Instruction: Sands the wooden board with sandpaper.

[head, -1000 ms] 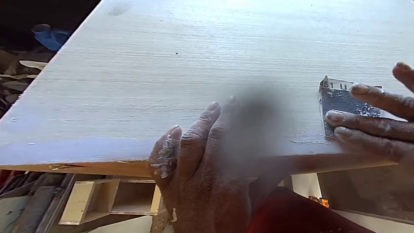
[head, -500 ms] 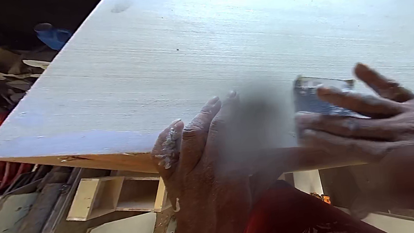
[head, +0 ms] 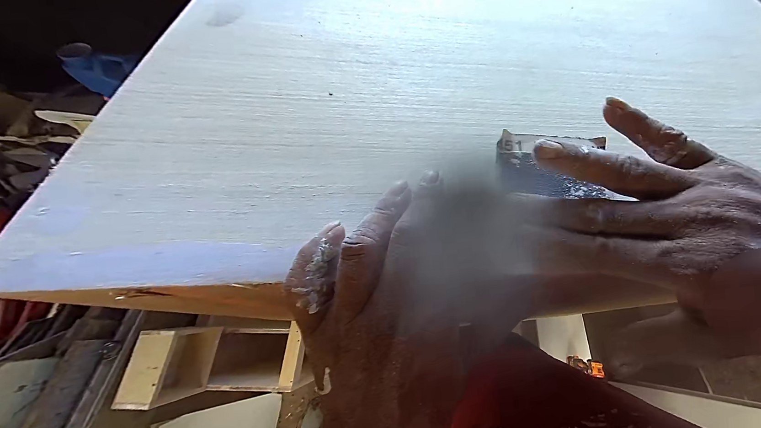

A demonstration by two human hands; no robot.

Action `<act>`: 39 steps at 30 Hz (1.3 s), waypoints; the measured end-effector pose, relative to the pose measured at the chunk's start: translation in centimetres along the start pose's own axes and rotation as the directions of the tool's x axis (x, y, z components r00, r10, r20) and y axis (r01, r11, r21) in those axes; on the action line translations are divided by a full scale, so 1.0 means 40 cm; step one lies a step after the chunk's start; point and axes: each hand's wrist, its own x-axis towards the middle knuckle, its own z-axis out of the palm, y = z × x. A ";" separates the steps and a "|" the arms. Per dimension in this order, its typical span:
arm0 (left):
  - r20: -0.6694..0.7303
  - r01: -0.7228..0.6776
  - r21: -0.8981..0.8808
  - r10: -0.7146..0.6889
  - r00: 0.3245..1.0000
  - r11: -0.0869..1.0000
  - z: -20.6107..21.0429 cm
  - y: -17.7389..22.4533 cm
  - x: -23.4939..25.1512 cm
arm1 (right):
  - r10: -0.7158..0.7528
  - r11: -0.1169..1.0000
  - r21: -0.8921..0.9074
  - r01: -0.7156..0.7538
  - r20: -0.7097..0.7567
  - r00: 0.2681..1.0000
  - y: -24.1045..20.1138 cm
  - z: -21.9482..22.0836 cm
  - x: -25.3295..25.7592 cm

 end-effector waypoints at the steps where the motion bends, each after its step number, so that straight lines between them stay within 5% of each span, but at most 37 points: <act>1: 0.005 -0.002 -0.005 0.002 1.000 1.000 -0.001 0.000 0.000 | 0.009 1.000 -0.009 -0.009 0.003 1.000 0.005 -0.003 -0.020; 5: 0.008 -0.009 -0.009 0.009 1.000 1.000 0.001 0.003 0.003 | 0.113 0.992 -0.054 -0.111 0.035 0.993 0.005 -0.025 -0.130; 11: -0.014 0.000 -0.003 0.000 1.000 1.000 0.003 0.001 0.003 | 0.021 0.999 -0.046 -0.022 -0.006 1.000 -0.009 0.004 -0.006; 17: -0.006 -0.018 0.005 0.018 1.000 1.000 0.003 0.003 0.004 | 0.095 0.994 -0.052 -0.094 0.017 0.995 0.007 -0.021 -0.138; 24: -0.008 -0.001 0.013 0.001 1.000 1.000 0.002 0.005 0.002 | -0.034 0.999 0.001 0.034 -0.010 0.999 0.006 0.006 -0.007; 29: 0.011 -0.013 0.002 0.013 1.000 1.000 0.003 0.005 0.003 | 0.079 0.996 -0.030 -0.079 0.013 0.997 0.014 -0.021 -0.136; 35: 0.013 -0.001 0.005 0.001 1.000 1.000 0.000 0.004 0.004 | -0.011 1.000 -0.027 0.011 0.002 1.000 -0.001 0.001 -0.006; 39: 0.024 -0.012 0.007 0.012 1.000 1.000 -0.002 0.002 0.001 | 0.030 0.999 -0.030 -0.030 0.001 1.000 0.016 -0.012 -0.083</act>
